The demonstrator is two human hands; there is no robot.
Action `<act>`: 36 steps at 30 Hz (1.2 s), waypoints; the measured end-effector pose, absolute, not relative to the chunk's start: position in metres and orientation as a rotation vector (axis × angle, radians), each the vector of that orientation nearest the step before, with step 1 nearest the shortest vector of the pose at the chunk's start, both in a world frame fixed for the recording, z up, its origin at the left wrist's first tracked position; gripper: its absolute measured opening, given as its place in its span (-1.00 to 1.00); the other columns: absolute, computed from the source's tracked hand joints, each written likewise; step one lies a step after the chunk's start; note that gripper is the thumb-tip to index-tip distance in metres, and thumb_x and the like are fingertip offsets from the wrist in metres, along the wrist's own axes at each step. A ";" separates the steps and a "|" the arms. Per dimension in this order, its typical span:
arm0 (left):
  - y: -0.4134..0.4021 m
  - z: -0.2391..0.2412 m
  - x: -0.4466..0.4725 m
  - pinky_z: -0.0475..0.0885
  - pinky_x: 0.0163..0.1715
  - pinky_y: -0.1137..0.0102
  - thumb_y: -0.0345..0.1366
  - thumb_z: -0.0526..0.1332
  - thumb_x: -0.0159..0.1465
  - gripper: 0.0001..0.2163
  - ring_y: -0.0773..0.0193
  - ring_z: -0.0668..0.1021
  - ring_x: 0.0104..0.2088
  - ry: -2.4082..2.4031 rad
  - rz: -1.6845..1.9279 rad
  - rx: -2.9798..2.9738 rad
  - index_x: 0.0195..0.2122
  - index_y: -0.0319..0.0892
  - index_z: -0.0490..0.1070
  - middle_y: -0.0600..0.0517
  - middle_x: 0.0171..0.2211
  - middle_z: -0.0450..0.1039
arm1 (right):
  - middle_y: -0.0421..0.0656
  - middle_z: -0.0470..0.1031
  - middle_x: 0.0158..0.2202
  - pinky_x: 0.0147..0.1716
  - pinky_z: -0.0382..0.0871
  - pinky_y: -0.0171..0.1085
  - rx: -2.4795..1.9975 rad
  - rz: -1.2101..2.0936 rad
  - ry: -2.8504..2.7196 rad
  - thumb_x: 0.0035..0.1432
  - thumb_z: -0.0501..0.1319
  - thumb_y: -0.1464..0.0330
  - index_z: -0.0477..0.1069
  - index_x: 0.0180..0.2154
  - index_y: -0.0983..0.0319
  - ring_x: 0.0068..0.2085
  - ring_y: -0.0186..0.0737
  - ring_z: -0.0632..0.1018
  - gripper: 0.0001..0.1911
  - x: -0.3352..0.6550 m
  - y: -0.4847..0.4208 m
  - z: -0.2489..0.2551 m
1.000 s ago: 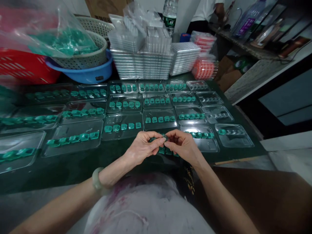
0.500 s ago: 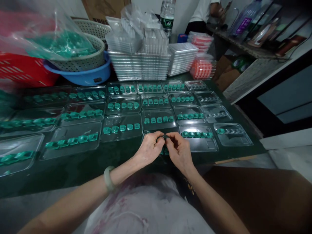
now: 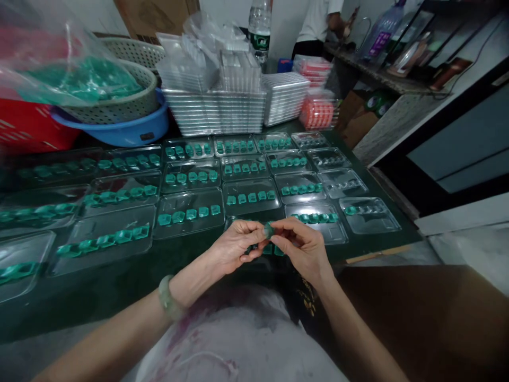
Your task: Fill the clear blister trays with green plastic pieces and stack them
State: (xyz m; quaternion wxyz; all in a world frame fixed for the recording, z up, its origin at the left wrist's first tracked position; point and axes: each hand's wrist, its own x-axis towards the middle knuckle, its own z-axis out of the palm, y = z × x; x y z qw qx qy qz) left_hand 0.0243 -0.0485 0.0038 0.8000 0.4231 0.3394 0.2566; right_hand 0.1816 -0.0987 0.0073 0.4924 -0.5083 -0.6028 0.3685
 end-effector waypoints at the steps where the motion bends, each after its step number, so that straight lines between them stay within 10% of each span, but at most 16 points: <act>1: -0.049 0.005 0.025 -0.09 -0.73 0.53 -0.14 0.25 0.07 -0.74 0.54 0.18 -0.70 0.721 0.528 0.899 -0.53 -0.26 0.34 0.13 -0.64 0.20 | -0.18 0.41 -0.32 -0.42 0.31 -0.32 -1.234 0.899 -1.454 0.04 0.22 0.37 0.43 -0.23 0.14 -0.35 -0.32 0.43 -0.82 0.183 -0.099 0.007; 36: -0.040 0.015 0.019 -0.09 -0.76 0.59 -0.15 0.26 0.06 -0.77 0.52 0.23 -0.66 0.944 0.412 0.918 -0.38 -0.21 0.49 0.07 -0.54 0.25 | -0.09 0.52 -0.39 -0.40 0.31 -0.31 -2.222 -0.094 -1.480 0.00 0.16 0.28 0.48 -0.29 0.27 -0.42 -0.24 0.48 -0.75 0.427 -0.062 -0.026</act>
